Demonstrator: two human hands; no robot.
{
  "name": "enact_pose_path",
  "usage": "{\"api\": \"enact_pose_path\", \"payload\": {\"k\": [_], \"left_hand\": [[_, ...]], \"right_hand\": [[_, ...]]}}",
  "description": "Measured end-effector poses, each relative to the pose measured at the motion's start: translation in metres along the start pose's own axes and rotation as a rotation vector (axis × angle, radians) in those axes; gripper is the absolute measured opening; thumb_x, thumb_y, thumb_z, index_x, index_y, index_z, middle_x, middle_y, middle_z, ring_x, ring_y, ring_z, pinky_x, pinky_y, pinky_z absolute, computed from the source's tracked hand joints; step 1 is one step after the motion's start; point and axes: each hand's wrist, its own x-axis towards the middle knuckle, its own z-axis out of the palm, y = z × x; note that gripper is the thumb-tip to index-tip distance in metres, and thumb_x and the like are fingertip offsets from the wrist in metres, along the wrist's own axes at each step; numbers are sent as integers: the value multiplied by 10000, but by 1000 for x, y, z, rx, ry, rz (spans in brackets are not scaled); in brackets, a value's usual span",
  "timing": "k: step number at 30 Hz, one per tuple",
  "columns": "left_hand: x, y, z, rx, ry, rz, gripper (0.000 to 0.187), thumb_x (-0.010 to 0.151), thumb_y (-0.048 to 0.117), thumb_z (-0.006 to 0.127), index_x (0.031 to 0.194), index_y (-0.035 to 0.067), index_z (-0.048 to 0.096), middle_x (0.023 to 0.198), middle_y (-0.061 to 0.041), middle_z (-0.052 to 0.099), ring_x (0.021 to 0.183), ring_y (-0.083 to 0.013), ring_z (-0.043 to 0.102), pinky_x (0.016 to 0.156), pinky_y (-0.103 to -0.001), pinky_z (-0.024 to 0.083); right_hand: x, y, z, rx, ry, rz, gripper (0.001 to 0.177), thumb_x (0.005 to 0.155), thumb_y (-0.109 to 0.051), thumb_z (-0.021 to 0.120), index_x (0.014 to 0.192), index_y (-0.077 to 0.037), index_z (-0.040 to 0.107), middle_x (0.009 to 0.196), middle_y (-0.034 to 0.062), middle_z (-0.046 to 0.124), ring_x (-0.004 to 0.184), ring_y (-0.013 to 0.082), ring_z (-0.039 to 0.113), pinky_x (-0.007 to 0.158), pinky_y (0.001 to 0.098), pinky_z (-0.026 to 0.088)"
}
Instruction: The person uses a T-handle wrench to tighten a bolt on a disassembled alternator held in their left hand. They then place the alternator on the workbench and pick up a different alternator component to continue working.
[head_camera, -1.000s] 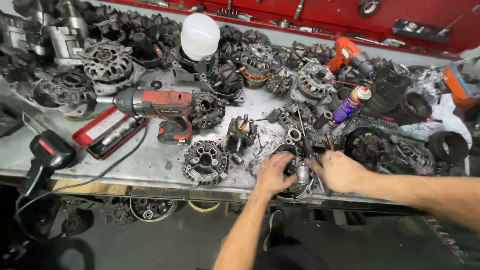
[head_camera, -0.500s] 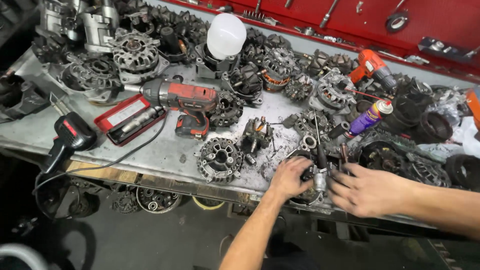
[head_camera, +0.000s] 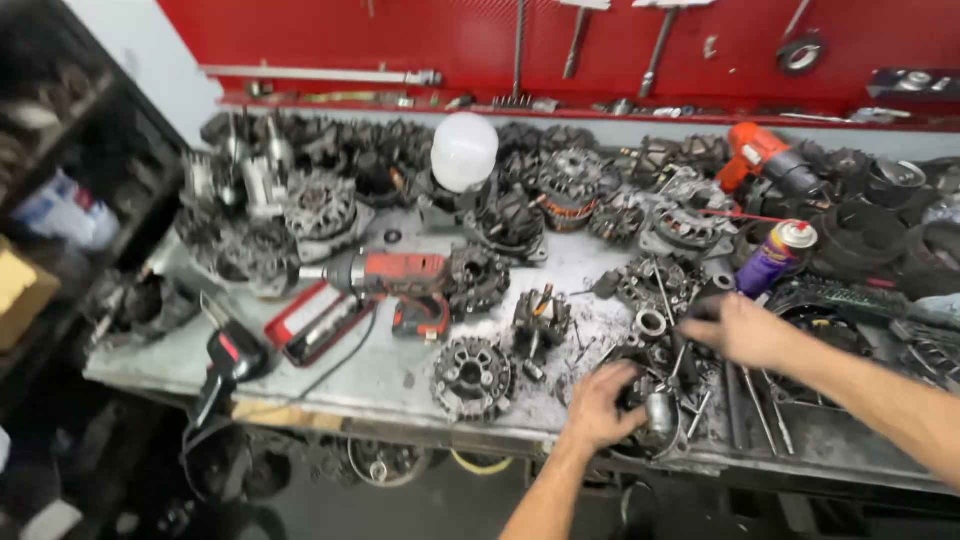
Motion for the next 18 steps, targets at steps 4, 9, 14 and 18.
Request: {"api": "enact_pose_path", "payload": {"k": [4,9,14,18], "left_hand": [[3,1,-1,-22,51,67,566,759,337,688,1210,-5,671,1302,-171,674,1204,-326,633,1034,-449,485],[5,0,-6,-64,62,116,564,710,211,694,1207,-53,651,1273,-194,682,1146,-352,655,1002,-407,517],[7,0,-10,-107,15,85,618,651,185,633,1227,-39,637,1302,-193,672,1169,-352,644,1024,-399,501],[-10,-51,19,-69,26,101,656,655,149,677,1282,-35,613,1327,-211,656,1212,-378,620,1052,-422,484]], "right_hand": [[-32,42,20,95,185,-143,479,900,-419,637,1196,-50,716,1111,72,800,933,205,747,858,313,593],[-83,60,36,-93,339,-603,375,746,-194,751,1107,-102,708,1122,27,780,791,224,792,714,320,645],[-126,2,55,-420,-142,-642,128,946,-258,552,974,-140,593,855,32,648,692,288,618,716,507,431],[-117,-47,41,-613,148,-901,94,874,-232,587,828,-151,602,665,45,656,557,306,625,719,500,374]]}}
